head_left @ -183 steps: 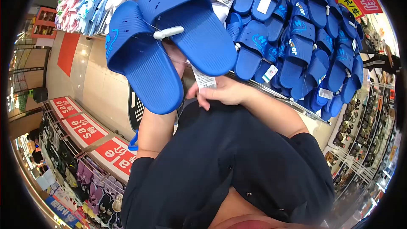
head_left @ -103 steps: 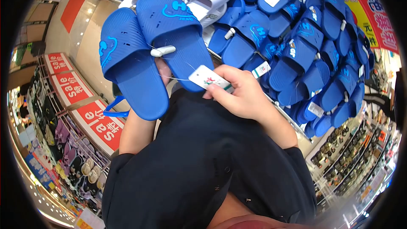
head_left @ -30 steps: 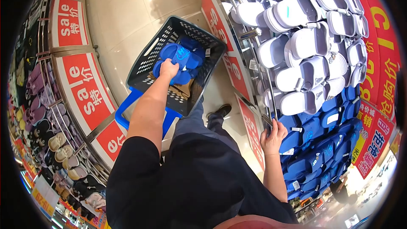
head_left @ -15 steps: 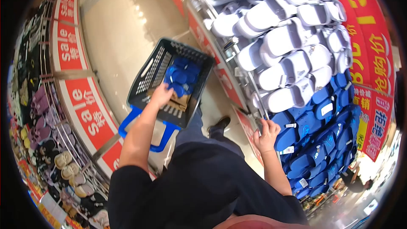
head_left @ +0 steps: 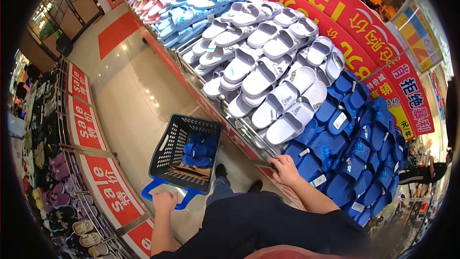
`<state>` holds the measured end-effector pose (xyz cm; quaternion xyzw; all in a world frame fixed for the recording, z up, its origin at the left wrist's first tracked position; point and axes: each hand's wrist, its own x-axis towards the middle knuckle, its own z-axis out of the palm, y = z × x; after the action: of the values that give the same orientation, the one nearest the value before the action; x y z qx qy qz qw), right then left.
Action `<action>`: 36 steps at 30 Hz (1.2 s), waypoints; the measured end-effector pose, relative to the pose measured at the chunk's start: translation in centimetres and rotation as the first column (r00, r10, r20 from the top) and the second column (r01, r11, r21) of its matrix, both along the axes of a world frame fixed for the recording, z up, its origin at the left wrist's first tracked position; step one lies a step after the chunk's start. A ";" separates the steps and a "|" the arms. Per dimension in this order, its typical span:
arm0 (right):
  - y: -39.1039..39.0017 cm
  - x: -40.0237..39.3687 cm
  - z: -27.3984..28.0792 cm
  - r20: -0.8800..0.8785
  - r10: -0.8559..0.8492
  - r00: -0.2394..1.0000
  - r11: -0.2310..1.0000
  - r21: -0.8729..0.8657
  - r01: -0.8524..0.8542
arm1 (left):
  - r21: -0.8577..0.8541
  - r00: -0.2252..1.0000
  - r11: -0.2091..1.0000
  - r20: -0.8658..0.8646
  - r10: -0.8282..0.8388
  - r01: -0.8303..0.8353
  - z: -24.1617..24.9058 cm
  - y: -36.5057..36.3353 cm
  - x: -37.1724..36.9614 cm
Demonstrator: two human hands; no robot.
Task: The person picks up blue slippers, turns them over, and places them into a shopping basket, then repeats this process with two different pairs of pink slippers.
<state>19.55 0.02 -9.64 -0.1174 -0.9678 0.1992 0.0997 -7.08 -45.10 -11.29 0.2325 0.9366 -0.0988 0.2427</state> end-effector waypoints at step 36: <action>-0.2 0.3 -1.6 -0.165 -0.153 0.974 0.943 -0.320 0.094 | 0.418 0.906 0.837 -0.073 0.417 -0.352 1.4 9.6 -1.0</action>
<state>19.88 -0.18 -11.21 -0.1730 -0.9015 0.3519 0.1831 -8.03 -35.45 -9.85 0.0744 0.9809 0.1248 0.1293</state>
